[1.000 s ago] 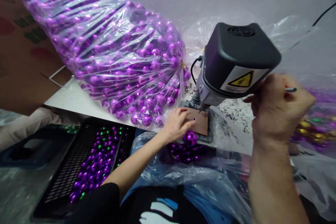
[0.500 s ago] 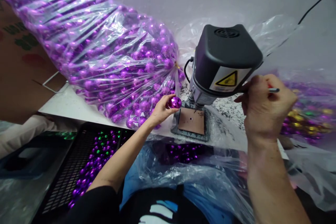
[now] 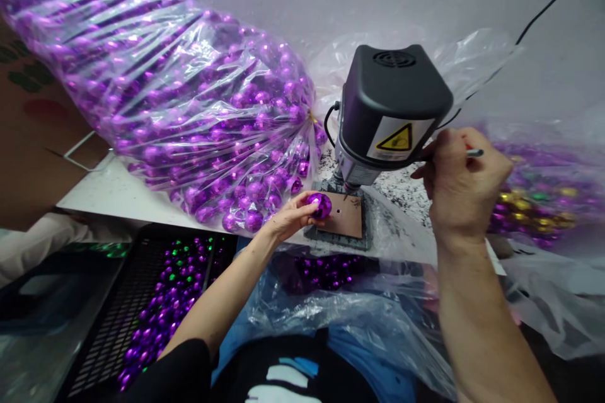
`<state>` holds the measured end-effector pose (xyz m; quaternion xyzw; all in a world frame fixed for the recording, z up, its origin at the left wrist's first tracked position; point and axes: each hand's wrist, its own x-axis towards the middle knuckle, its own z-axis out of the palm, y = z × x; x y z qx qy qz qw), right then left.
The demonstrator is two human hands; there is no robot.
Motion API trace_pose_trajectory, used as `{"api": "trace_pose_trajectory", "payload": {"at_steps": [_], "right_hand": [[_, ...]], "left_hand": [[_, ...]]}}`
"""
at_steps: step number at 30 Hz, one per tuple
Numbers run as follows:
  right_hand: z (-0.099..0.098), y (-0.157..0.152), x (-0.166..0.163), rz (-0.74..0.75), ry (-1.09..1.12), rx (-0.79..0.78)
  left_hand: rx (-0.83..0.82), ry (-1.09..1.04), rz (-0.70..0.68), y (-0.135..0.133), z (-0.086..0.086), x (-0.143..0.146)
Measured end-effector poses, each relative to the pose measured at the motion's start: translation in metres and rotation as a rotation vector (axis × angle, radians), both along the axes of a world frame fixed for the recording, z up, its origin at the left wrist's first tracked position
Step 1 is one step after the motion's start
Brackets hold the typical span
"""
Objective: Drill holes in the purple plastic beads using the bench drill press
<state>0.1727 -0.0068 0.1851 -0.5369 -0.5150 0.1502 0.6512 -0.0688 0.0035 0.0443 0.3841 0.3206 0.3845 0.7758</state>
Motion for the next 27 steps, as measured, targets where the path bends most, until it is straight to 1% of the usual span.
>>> {"api": "trace_pose_trajectory", "payload": {"at_steps": [2, 6, 10, 12, 15, 21, 23, 27], "right_hand": [[-0.001, 0.0, 0.001, 0.006, 0.0, 0.004], [-0.003, 0.0, 0.002, 0.003, -0.018, 0.01], [-0.002, 0.002, 0.003, 0.008, -0.032, 0.0], [-0.001, 0.002, 0.003, 0.009, -0.036, 0.0], [0.001, 0.004, 0.002, 0.007, -0.021, -0.002], [0.003, 0.005, 0.0, 0.0, -0.012, -0.005], [0.003, 0.006, 0.0, -0.003, -0.021, 0.001], [0.003, 0.006, 0.001, 0.004, -0.013, 0.001]], "left_hand": [[-0.042, -0.018, -0.007, 0.0, -0.006, 0.003], [-0.112, -0.056, 0.054, 0.006, -0.013, 0.008], [-0.176, -0.12, 0.082, 0.011, -0.01, 0.008], [-0.169, -0.106, 0.083, 0.011, -0.008, 0.009], [-0.045, 0.024, 0.107, 0.008, -0.008, 0.012], [0.381, 0.475, 0.26, 0.007, -0.023, 0.028], [0.476, 0.604, 0.267, 0.008, -0.026, 0.033], [0.646, 0.8, 0.224, 0.007, -0.027, 0.04]]}}
